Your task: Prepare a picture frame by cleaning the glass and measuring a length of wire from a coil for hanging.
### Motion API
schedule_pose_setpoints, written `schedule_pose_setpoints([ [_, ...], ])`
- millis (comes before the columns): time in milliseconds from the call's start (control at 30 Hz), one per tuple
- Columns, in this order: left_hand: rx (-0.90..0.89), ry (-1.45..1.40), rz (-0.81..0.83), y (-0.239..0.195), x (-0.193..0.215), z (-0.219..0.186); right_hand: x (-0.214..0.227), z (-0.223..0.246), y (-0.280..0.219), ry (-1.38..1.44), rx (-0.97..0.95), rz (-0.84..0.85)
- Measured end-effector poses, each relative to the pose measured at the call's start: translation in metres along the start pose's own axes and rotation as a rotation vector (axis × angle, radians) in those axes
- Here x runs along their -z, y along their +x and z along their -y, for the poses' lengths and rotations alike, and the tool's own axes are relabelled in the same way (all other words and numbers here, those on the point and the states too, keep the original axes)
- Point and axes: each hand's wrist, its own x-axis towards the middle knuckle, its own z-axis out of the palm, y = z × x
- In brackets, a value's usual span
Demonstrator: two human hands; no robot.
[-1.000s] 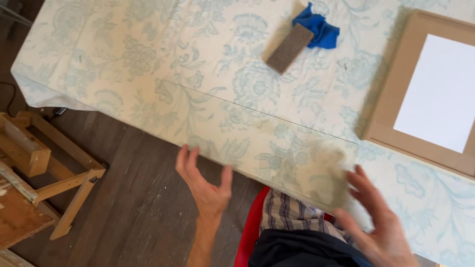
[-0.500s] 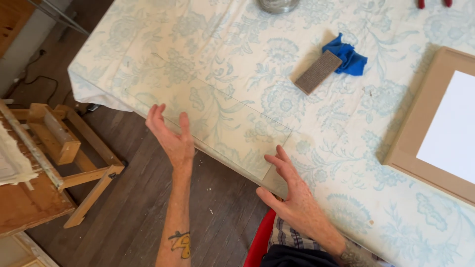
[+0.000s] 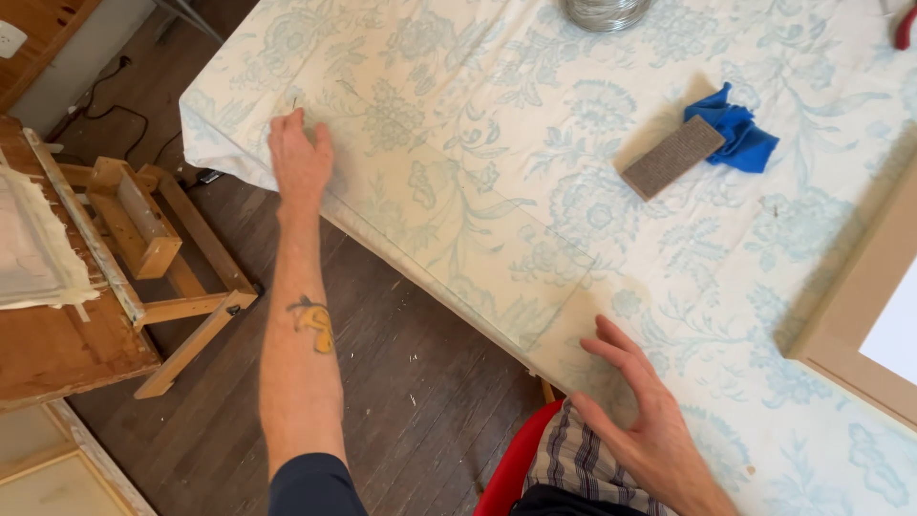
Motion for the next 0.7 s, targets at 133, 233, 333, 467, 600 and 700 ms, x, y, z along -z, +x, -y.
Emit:
schedule_pose_setpoints([
  [133,-0.079,0.124,0.057,0.017,-0.001,0.016,0.000,-0.005,0.005,-0.057,0.039,0.008],
  [233,-0.050,0.183,0.061,0.029,-0.001,0.017,-0.004,0.018,0.021,-0.047,-0.212,0.025],
  [333,0.066,0.114,0.105,0.024,0.012,0.023,-0.013,0.023,0.029,-0.094,-0.240,0.078],
  [467,0.099,0.068,0.134,0.031,0.017,0.033,-0.023,0.007,0.028,-0.100,-0.037,0.083],
  [600,0.312,-0.195,0.281,0.044,0.041,0.027,-0.031,0.016,0.026,0.076,-0.024,0.055],
  [700,0.308,-0.093,0.063,0.056,0.049,0.036,-0.035,0.013,0.025,0.158,-0.001,0.020],
])
